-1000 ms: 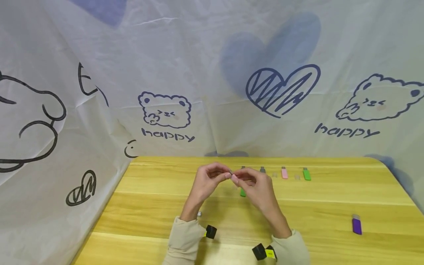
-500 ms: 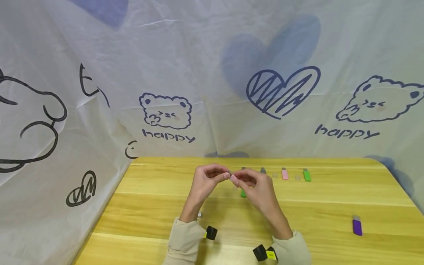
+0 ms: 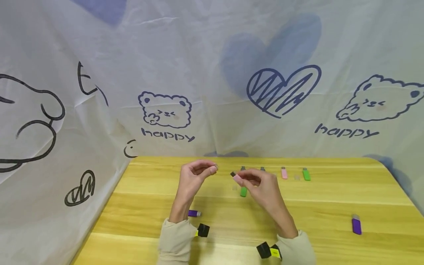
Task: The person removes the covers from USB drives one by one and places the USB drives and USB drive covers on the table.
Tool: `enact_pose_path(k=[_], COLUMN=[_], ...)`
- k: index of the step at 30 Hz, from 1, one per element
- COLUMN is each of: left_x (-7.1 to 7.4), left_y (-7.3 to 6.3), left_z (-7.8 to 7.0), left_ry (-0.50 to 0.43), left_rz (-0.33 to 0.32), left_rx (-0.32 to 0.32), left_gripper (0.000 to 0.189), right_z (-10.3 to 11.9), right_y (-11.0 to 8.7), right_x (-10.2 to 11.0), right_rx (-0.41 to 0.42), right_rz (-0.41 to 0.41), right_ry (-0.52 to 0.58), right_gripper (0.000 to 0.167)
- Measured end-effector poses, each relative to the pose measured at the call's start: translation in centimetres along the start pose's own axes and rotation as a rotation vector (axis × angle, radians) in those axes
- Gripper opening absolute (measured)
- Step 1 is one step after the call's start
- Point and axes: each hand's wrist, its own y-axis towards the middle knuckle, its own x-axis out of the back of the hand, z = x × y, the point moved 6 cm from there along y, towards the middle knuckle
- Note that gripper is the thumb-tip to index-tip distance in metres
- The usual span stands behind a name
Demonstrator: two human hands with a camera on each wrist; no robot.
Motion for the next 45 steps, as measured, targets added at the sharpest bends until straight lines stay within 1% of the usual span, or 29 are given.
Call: enact_pose_path(k=[4, 7, 9, 11, 14, 16, 18, 20, 23, 27, 31, 34, 38, 41, 45], left_x=[-0.4, -0.6, -0.5, -0.4, -0.2, -0.2, -0.4, -0.6, -0.8, -1.0, -1.3, -1.4, -1.6, -1.6, -1.8], left_y=[0.2, 0.2, 0.3, 0.3, 0.3, 0.4, 0.5, 0.6, 0.5, 0.5, 0.4, 0.3, 0.2, 0.2, 0.3], left_z=[0.3, 0.4, 0.5, 0.5, 0.7, 0.7, 0.9, 0.9, 1.0, 1.2, 1.4, 1.4, 1.5, 1.7, 1.8], left_ry=[0.019, 0.034, 0.045, 0.046, 0.061, 0.072, 0.086, 0.094, 0.099, 0.11, 0.122, 0.135, 0.147, 0.154, 0.165], left_rz=[0.054, 0.057, 0.048, 0.04, 0.027, 0.03, 0.037, 0.046, 0.053, 0.062, 0.078, 0.087, 0.097, 0.103, 0.11], left_rx=[0.006, 0.01, 0.013, 0.018, 0.023, 0.022, 0.02, 0.017, 0.014, 0.016, 0.024, 0.029, 0.042, 0.048, 0.043], left_gripper=[0.014, 0.013, 0.012, 0.011, 0.011, 0.011, 0.01, 0.01, 0.008, 0.008, 0.008, 0.008, 0.008, 0.008, 0.008], right_z=[-0.4, -1.2, -2.0, -2.9, -4.3, -5.2, -6.1, -7.1, -8.6, -10.5, -11.5, -11.5, -11.1, -10.9, -10.8], right_y=[0.2, 0.3, 0.3, 0.2, 0.1, 0.0, -0.2, -0.3, -0.5, -0.7, -1.0, -1.0, -1.1, -1.2, -1.3], right_x=[0.4, 1.3, 2.3, 3.3, 4.7, 5.5, 6.1, 6.5, 6.4, 5.8, 5.1, 4.5, 3.8, 3.4, 3.2], right_rx=[-0.017, -0.035, -0.066, -0.118, -0.218, -0.274, -0.312, -0.333, -0.351, -0.393, -0.443, -0.453, -0.434, -0.421, -0.401], right_rz=[0.022, 0.017, 0.001, -0.022, -0.052, -0.07, -0.08, -0.082, -0.076, -0.063, -0.048, -0.032, -0.005, 0.0, -0.017], right_ry=[0.006, 0.005, 0.002, -0.011, -0.021, -0.038, -0.052, -0.073, -0.107, -0.158, -0.211, -0.27, -0.351, -0.368, -0.392], right_gripper=[0.023, 0.025, 0.024, 0.023, 0.025, 0.026, 0.025, 0.024, 0.022, 0.021, 0.019, 0.018, 0.016, 0.014, 0.013])
